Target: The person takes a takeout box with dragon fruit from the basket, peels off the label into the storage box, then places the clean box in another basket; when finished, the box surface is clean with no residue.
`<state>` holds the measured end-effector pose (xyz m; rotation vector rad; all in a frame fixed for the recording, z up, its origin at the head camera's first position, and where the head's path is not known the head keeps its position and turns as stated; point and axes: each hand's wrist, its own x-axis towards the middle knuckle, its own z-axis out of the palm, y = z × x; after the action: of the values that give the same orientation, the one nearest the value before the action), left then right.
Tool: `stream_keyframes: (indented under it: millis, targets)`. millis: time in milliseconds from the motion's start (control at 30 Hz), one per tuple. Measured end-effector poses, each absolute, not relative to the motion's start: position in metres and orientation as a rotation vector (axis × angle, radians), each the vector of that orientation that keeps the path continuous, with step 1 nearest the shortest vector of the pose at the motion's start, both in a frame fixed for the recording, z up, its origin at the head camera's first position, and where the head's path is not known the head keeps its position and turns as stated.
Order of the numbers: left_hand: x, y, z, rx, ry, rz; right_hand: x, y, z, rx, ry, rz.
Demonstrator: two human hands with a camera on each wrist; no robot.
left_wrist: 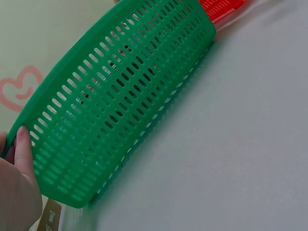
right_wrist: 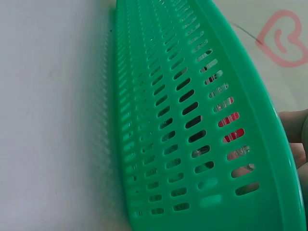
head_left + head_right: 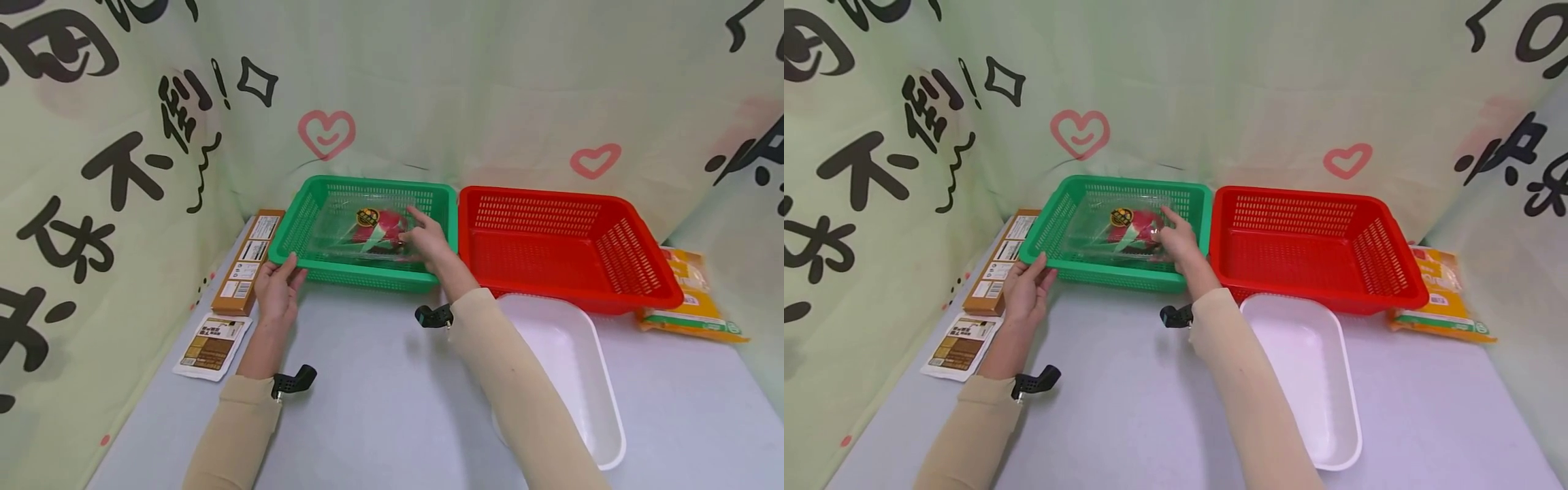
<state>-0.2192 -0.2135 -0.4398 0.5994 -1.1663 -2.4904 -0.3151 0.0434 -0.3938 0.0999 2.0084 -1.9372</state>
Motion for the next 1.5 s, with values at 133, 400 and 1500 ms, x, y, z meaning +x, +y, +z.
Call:
stream_keyframes:
  millis: [133, 400, 1500]
  targets:
    - [-0.219, -0.215, -0.439, 0.599, -1.156, -2.508, -0.315, 0.044, -0.393, 0.143, 1.951, -1.968]
    - [-0.220, -0.213, -0.437, 0.628, -1.160, -2.504, -0.315, 0.047, -0.390, 0.178, 1.797, -2.030]
    - [-0.218, -0.212, -0.436, 0.637, -1.162, -2.491, -0.282, 0.075, -0.348, 0.159, 1.765, -2.260]
